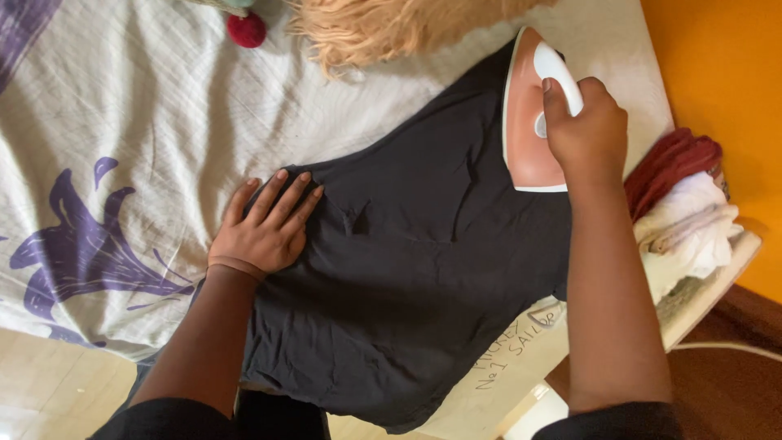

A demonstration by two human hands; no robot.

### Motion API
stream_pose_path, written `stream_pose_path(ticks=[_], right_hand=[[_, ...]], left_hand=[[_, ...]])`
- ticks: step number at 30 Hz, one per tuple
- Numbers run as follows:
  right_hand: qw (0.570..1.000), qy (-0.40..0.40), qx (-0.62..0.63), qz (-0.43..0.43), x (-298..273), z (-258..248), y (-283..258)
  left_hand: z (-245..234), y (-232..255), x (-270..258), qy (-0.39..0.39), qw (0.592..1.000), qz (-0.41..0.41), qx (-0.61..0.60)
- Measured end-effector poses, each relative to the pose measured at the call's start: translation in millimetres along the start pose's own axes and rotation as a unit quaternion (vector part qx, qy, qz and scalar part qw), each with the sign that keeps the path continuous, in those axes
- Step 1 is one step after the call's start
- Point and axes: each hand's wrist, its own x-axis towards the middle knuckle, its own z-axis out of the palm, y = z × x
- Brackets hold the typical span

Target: Ironing a black t-shirt on a bed.

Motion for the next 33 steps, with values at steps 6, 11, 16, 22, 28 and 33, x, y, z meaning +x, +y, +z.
stream_pose_path(ticks=[6,11,16,22,28,33], right_hand=[[0.953,0.06,0.293,0.039,-114,-18,5],[0.912,0.154,0.344,0.161,-263,-13,67],[0.963,0.096,0.048,0.246,-361,-38,92],[0.837,0.042,0.086,0.54,-488,-12,146],[0.681,0.432,0.34,0.484,-529,88,183],[0.687,0.424,0.42,0.414,-445,103,118]], left_hand=[[4,0,-1,0.017,1.0,0.0,0.019],[6,1,-6,0.006,0.999,0.01,0.032],[9,-1,-7,-0.018,0.997,0.031,0.071],[-13,6,9,-0.008,0.985,0.05,0.167],[16,-7,-12,0.039,0.969,0.083,0.231],[64,-35,-41,0.014,0.992,0.081,0.092]])
